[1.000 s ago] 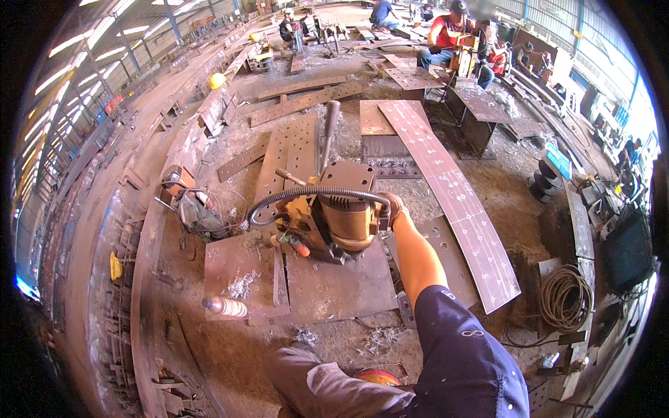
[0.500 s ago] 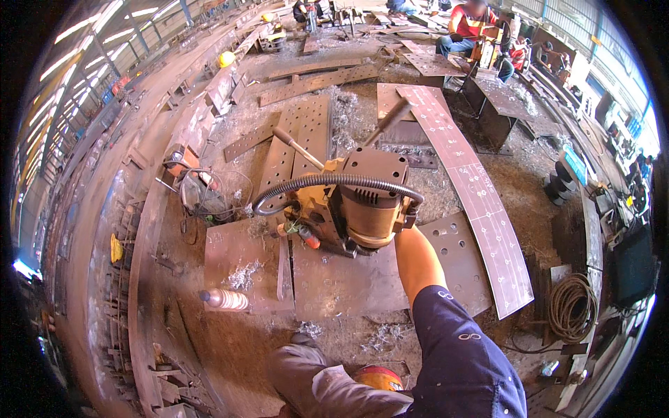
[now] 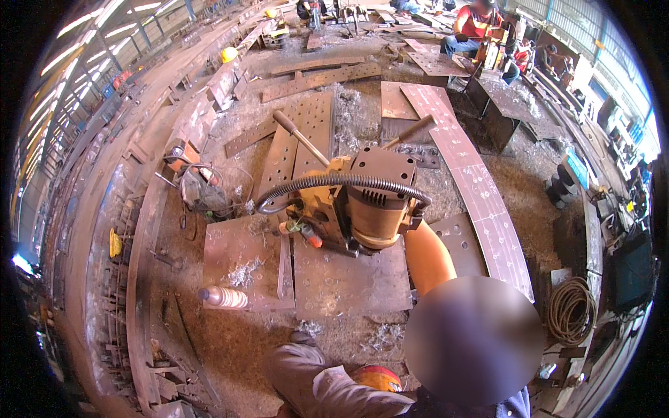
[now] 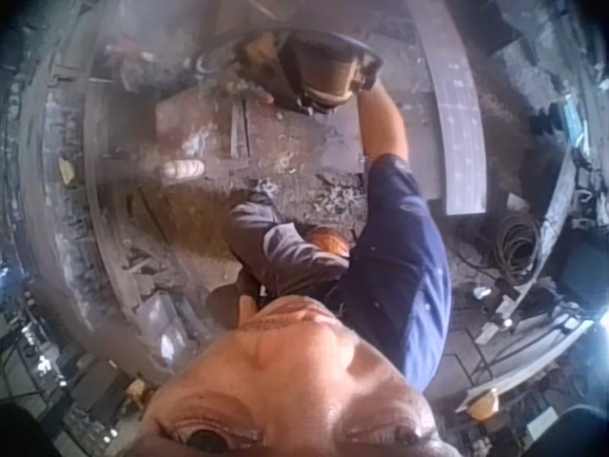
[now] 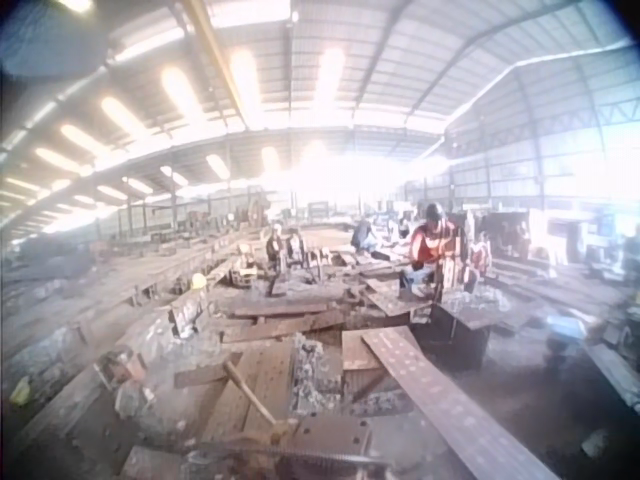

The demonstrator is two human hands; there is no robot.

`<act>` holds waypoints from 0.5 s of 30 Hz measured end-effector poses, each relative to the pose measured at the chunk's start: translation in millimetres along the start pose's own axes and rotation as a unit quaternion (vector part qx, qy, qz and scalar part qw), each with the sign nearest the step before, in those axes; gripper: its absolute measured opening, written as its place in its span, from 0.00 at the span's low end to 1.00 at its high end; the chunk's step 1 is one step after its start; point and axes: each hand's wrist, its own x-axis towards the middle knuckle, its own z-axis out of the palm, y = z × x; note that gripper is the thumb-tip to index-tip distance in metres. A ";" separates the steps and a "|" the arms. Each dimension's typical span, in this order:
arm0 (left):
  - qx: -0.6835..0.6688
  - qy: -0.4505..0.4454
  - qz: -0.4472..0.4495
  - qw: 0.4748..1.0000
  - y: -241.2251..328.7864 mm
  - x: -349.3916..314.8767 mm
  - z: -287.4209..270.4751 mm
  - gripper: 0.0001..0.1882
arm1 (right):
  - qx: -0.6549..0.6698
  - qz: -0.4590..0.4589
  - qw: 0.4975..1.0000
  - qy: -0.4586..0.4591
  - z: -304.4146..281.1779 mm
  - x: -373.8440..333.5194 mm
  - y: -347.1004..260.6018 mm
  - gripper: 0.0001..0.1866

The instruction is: The person operates a yellow hole-saw drill on a metal plate, adjusting the tool and repositioning the plate while another worker places additional metal pieces nearby. The person continues drilling and handling the plate throughout the clip.

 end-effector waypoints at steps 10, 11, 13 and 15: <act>0.037 0.117 0.013 0.992 14.9 -7.1 -6.7 0.23 | -0.123 -0.024 0.988 -0.087 123.9 -56.1 -67.4 0.47; -0.011 0.154 0.019 0.988 21.9 -7.8 -6.3 0.21 | -0.159 -0.038 0.984 -0.073 122.4 -64.4 -74.8 0.46; -0.032 0.168 0.008 0.985 29.1 -13.0 -14.2 0.21 | -0.220 -0.057 0.973 -0.049 117.1 -80.3 -73.9 0.45; -0.042 0.168 0.009 0.985 39.0 -5.4 -23.4 0.22 | -0.234 -0.075 0.969 -0.018 86.0 -100.4 -77.3 0.45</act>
